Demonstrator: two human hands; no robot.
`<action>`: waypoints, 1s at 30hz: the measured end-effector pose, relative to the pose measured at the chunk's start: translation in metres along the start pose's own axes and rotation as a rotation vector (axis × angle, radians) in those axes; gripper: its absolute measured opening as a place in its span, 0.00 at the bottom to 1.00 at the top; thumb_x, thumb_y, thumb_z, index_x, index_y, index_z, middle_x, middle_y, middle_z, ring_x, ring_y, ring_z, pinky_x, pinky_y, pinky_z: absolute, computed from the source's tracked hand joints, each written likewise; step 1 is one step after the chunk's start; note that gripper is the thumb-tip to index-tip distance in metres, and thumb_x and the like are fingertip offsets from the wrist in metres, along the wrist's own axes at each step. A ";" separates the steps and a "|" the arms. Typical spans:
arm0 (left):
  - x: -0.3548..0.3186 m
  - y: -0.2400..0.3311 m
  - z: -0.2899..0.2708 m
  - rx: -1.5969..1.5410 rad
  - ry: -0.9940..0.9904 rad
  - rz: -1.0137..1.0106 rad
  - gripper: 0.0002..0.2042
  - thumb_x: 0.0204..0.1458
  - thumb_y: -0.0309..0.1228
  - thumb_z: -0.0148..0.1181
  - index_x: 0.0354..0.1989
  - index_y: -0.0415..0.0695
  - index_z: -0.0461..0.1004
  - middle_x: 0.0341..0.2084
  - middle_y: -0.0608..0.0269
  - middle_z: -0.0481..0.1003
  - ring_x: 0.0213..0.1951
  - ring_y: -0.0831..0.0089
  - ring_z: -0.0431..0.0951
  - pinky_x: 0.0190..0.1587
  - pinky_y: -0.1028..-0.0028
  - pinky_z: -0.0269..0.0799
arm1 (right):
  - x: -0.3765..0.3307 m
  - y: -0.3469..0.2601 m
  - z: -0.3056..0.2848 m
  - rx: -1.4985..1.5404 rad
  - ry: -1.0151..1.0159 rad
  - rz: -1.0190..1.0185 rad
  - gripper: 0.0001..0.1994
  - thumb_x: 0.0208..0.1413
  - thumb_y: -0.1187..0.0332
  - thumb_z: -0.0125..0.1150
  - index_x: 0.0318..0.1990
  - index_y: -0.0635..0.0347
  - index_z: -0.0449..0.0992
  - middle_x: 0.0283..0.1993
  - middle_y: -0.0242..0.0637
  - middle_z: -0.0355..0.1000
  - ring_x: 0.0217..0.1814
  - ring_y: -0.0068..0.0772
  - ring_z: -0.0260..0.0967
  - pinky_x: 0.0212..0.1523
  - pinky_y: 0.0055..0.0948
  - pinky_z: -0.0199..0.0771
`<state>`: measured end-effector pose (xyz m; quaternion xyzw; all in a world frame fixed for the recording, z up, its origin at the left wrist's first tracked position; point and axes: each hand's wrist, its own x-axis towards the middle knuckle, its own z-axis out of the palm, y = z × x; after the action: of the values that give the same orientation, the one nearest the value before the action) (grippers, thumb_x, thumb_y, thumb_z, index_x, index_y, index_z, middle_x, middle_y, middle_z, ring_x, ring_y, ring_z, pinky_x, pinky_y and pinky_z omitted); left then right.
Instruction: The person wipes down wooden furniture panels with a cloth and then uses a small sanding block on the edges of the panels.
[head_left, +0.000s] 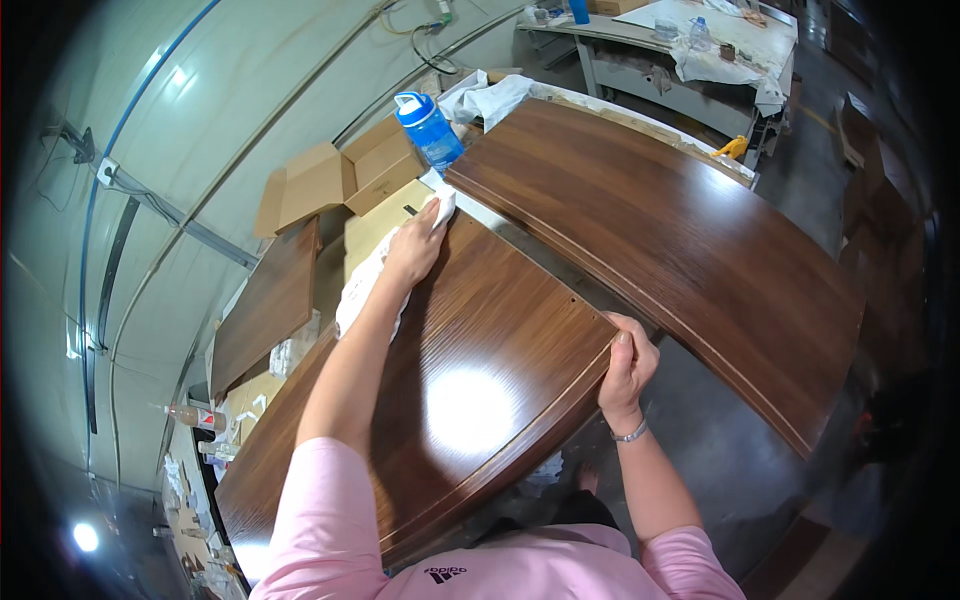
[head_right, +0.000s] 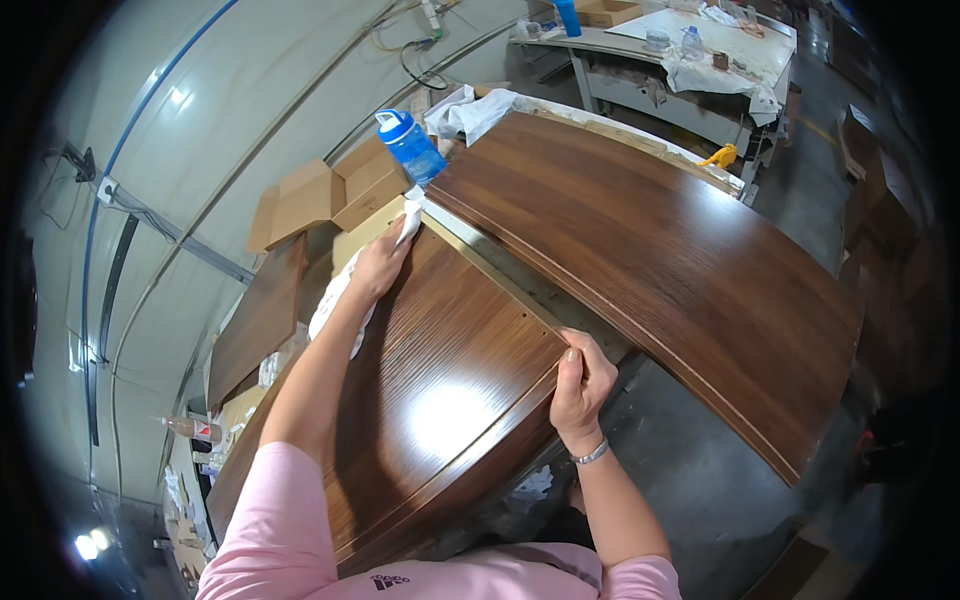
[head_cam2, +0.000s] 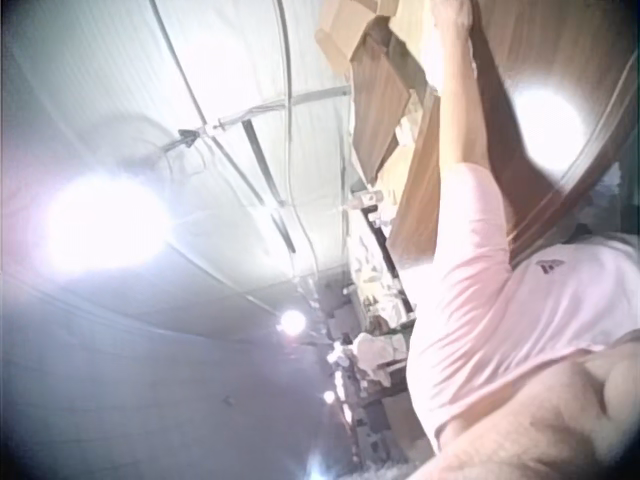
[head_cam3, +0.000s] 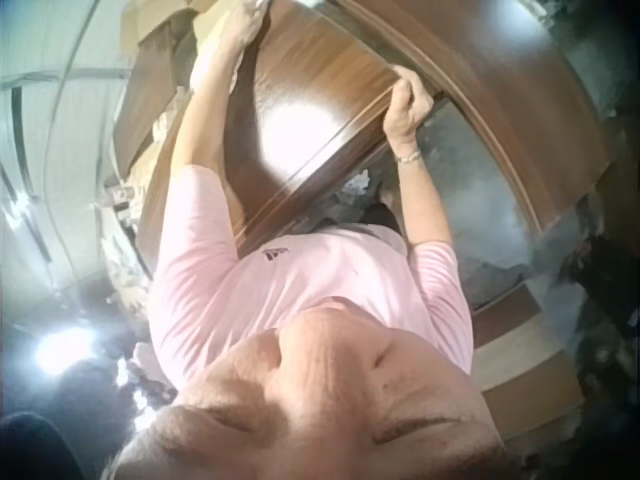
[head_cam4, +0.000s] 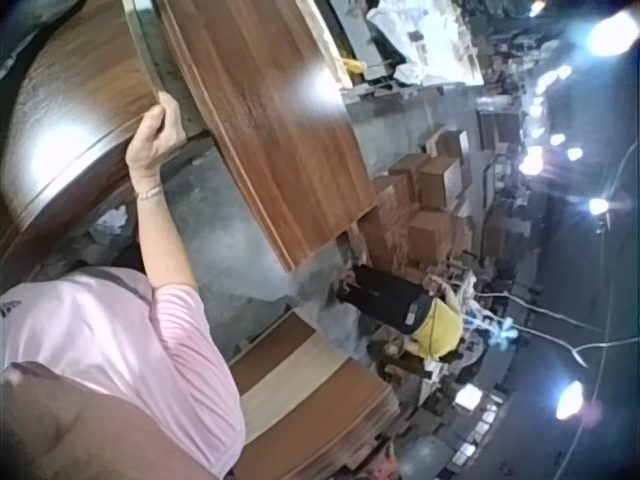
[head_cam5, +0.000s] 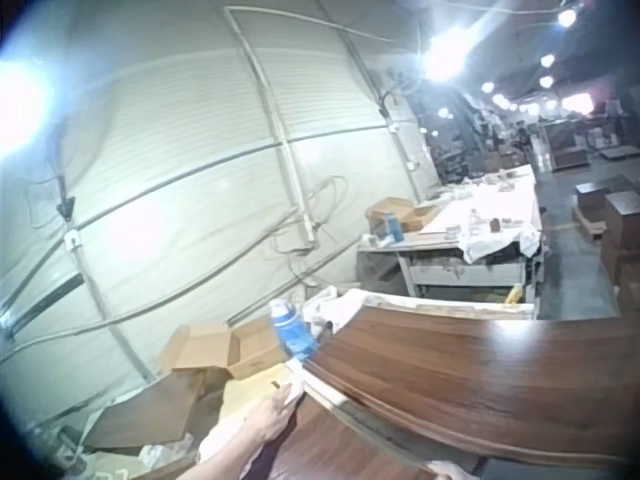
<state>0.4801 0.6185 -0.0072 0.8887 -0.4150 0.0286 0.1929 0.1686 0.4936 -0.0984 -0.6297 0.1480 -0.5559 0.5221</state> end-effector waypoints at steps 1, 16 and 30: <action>-0.006 0.000 0.001 0.003 0.002 -0.004 0.24 0.62 0.35 0.49 0.65 0.39 0.65 0.65 0.48 0.64 0.66 0.52 0.63 0.68 0.61 0.58 | -0.001 -0.001 0.002 0.004 -0.003 0.000 0.16 0.64 0.65 0.46 0.42 0.71 0.77 0.30 0.39 0.72 0.26 0.25 0.63 0.29 0.25 0.64; -0.126 0.168 0.018 -0.161 -0.179 0.706 0.29 0.53 0.33 0.60 0.64 0.39 0.65 0.65 0.50 0.65 0.67 0.52 0.62 0.69 0.53 0.57 | -0.002 0.007 0.003 0.013 0.047 0.004 0.15 0.66 0.66 0.45 0.39 0.70 0.75 0.28 0.42 0.72 0.28 0.32 0.68 0.32 0.29 0.68; -0.119 0.147 0.021 -0.048 -0.148 0.544 0.28 0.60 0.38 0.55 0.68 0.42 0.62 0.67 0.49 0.61 0.70 0.54 0.58 0.71 0.56 0.51 | -0.001 0.005 -0.006 -0.056 0.047 0.045 0.18 0.66 0.61 0.46 0.40 0.68 0.78 0.24 0.34 0.68 0.26 0.23 0.62 0.30 0.26 0.64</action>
<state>0.2898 0.6113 -0.0048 0.7394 -0.6519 0.0044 0.1685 0.1649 0.4900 -0.1039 -0.6272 0.1898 -0.5545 0.5130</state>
